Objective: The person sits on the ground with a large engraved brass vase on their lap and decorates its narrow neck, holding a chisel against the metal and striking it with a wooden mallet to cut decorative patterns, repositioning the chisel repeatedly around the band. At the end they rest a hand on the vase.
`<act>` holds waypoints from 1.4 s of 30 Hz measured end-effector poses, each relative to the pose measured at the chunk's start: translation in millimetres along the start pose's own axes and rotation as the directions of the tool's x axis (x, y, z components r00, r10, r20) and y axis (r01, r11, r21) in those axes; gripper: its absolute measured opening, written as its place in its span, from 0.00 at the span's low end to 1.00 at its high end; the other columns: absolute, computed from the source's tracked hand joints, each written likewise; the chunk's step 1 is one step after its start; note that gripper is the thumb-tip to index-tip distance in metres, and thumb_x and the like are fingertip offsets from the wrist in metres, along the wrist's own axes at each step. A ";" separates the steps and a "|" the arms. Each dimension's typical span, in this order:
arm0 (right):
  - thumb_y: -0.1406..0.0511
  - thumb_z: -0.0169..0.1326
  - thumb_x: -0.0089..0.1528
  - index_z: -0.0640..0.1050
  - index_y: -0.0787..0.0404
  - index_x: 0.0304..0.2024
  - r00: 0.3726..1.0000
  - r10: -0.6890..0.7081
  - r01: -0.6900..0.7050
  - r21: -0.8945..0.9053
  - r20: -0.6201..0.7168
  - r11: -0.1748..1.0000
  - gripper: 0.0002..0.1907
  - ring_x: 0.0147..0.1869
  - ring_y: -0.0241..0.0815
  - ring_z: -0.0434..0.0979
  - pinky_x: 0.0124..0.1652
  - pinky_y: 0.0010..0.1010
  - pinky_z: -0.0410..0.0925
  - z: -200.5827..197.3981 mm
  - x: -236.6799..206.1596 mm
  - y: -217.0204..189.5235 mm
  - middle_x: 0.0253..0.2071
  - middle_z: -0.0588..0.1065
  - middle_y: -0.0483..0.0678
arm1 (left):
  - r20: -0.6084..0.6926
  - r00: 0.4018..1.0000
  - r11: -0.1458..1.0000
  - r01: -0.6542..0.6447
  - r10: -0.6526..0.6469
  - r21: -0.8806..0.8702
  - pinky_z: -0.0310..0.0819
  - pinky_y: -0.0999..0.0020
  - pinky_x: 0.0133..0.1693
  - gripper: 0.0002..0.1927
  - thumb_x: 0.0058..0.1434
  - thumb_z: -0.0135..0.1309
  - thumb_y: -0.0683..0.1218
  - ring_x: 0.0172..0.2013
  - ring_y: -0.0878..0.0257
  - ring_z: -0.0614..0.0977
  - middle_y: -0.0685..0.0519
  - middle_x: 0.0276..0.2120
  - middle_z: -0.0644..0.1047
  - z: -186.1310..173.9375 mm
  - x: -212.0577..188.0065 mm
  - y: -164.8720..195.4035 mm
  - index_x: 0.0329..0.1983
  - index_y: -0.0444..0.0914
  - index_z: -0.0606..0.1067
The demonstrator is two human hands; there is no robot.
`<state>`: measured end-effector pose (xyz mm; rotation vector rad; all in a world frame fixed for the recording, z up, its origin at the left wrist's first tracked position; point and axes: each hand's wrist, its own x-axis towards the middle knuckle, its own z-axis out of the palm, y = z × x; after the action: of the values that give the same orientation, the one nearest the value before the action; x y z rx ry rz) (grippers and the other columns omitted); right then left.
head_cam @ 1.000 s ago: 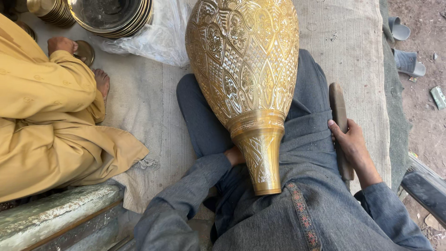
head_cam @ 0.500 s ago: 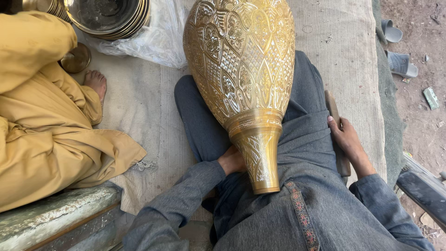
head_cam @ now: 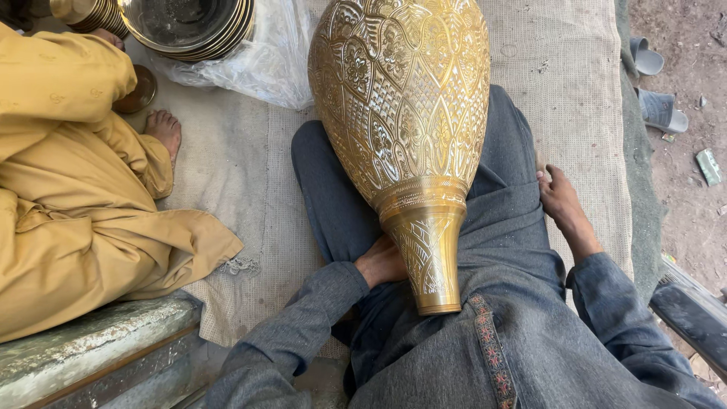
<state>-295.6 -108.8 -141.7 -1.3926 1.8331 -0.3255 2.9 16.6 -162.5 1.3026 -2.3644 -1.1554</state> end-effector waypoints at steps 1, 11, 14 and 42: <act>0.52 0.41 0.73 0.58 0.65 0.74 0.998 0.056 -0.056 0.013 0.013 0.998 0.33 0.61 0.63 0.76 0.58 0.50 0.70 -0.7 0.7 -0.7 0.59 0.72 0.72 | -0.002 1.000 1.000 0.000 0.000 0.012 0.75 0.53 0.52 0.16 0.68 0.51 0.53 0.45 0.51 0.82 0.44 0.43 0.80 0.1 -1.8 -1.2 0.45 0.35 0.76; 0.55 0.46 0.72 0.54 0.69 0.75 0.997 0.009 -0.012 -0.034 -0.077 0.999 0.36 0.60 0.68 0.75 0.55 0.56 0.72 -4.0 10.2 -14.7 0.61 0.69 0.74 | -0.132 0.988 0.996 -0.080 0.084 0.034 0.72 0.52 0.55 0.06 0.64 0.52 0.43 0.44 0.48 0.81 0.44 0.38 0.81 3.9 -19.9 -4.9 0.36 0.35 0.77; 0.54 0.48 0.71 0.54 0.70 0.75 0.993 -0.043 0.037 -0.053 -0.109 0.998 0.38 0.62 0.70 0.73 0.55 0.59 0.72 -6.7 20.1 -24.6 0.64 0.66 0.74 | -0.122 0.989 0.994 -0.077 0.087 0.084 0.71 0.51 0.55 0.06 0.63 0.54 0.43 0.43 0.51 0.81 0.45 0.35 0.80 7.5 -18.2 -7.4 0.35 0.35 0.77; 0.34 0.28 0.66 0.54 0.68 0.75 0.779 -0.623 0.342 0.785 0.070 0.516 0.52 0.72 0.56 0.72 0.61 0.40 0.77 8.2 59.5 -220.4 0.71 0.63 0.68 | -0.723 0.230 0.653 -0.316 -0.652 -0.689 0.66 0.63 0.63 0.26 0.76 0.42 0.51 0.62 0.56 0.75 0.42 0.66 0.72 -155.2 36.8 -11.8 0.70 0.30 0.65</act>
<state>-141.6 -240.1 -35.6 -1.2185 0.7743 -0.9474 67.7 -99.3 -73.3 1.3334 -0.6017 -0.7343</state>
